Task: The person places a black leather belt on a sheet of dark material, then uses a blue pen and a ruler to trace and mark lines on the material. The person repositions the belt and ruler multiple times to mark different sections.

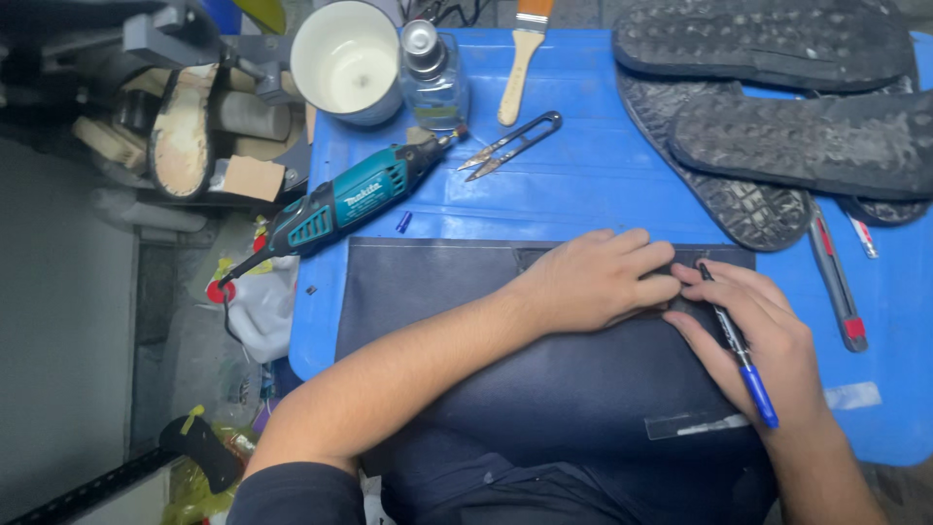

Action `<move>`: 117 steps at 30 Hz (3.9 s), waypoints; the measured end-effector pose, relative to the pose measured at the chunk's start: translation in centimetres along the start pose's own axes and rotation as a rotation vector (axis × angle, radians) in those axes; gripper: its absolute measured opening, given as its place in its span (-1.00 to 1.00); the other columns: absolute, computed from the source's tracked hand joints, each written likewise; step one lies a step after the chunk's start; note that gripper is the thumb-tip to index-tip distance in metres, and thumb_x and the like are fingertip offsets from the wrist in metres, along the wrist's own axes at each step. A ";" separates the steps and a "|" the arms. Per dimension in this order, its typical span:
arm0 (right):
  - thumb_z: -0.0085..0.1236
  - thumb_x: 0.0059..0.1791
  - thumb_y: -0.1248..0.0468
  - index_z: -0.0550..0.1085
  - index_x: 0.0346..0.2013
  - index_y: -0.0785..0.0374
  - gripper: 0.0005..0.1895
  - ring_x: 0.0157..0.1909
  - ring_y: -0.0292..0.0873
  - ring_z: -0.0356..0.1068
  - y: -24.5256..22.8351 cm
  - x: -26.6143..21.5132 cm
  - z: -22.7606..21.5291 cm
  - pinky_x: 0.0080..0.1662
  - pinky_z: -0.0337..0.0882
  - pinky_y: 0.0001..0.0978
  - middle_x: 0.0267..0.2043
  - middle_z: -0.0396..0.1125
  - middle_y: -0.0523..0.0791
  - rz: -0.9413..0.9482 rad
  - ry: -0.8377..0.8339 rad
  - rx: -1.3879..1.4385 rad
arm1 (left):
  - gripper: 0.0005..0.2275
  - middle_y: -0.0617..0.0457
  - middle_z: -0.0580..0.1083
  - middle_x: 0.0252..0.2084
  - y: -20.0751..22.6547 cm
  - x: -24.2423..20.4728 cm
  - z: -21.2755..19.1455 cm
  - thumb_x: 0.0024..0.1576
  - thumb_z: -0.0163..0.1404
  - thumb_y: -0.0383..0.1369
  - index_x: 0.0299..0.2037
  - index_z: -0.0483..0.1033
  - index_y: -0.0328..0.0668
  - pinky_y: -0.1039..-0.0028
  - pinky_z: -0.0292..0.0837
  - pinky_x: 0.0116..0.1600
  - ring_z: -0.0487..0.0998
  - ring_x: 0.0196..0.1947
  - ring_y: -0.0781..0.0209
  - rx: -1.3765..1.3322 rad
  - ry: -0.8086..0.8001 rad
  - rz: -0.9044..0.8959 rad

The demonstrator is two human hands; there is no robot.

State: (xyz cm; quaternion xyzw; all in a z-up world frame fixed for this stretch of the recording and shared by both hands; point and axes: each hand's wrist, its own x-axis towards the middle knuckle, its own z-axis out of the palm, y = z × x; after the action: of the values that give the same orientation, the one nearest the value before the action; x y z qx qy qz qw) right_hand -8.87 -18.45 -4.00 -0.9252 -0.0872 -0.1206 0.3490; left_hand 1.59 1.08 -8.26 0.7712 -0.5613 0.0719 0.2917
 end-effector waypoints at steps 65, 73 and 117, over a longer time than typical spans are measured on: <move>0.20 0.01 0.43 0.54 -0.09 0.45 -0.81 -0.23 -0.26 0.56 5.2 0.9 0.4 -0.23 0.60 -0.49 -0.21 0.51 -0.04 0.533 0.153 0.528 | -0.57 0.18 0.32 0.42 0.2 1.6 -1.0 0.19 0.02 -0.25 0.29 0.40 -0.07 0.34 0.30 0.01 0.41 0.19 0.16 0.023 -0.250 -0.017; 0.22 0.00 0.42 0.56 -0.11 0.43 -0.82 -0.25 -0.28 0.56 5.1 0.8 0.4 -0.24 0.60 -0.50 -0.23 0.52 -0.06 0.529 0.148 0.471 | -0.57 0.17 0.31 0.43 0.2 1.6 -1.0 0.19 0.02 -0.25 0.29 0.40 -0.06 0.34 0.33 0.05 0.41 0.19 0.14 0.009 -0.259 -0.027; 0.29 -0.10 0.40 0.58 -0.23 0.34 -0.84 -0.34 -0.38 0.56 4.5 -3.1 -1.1 -0.30 0.51 -0.59 -0.35 0.55 -0.14 0.318 0.034 0.283 | -0.57 0.21 0.33 0.42 0.1 1.9 -1.4 0.19 0.04 -0.23 0.29 0.44 -0.02 0.33 0.35 0.09 0.42 0.20 0.11 -0.031 -0.262 -0.040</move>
State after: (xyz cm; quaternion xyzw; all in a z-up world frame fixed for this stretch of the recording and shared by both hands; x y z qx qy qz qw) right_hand -10.87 -22.77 -6.94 -0.8669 0.0498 -0.0658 0.4916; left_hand 2.48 0.29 -6.23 0.7802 -0.5803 -0.0438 0.2292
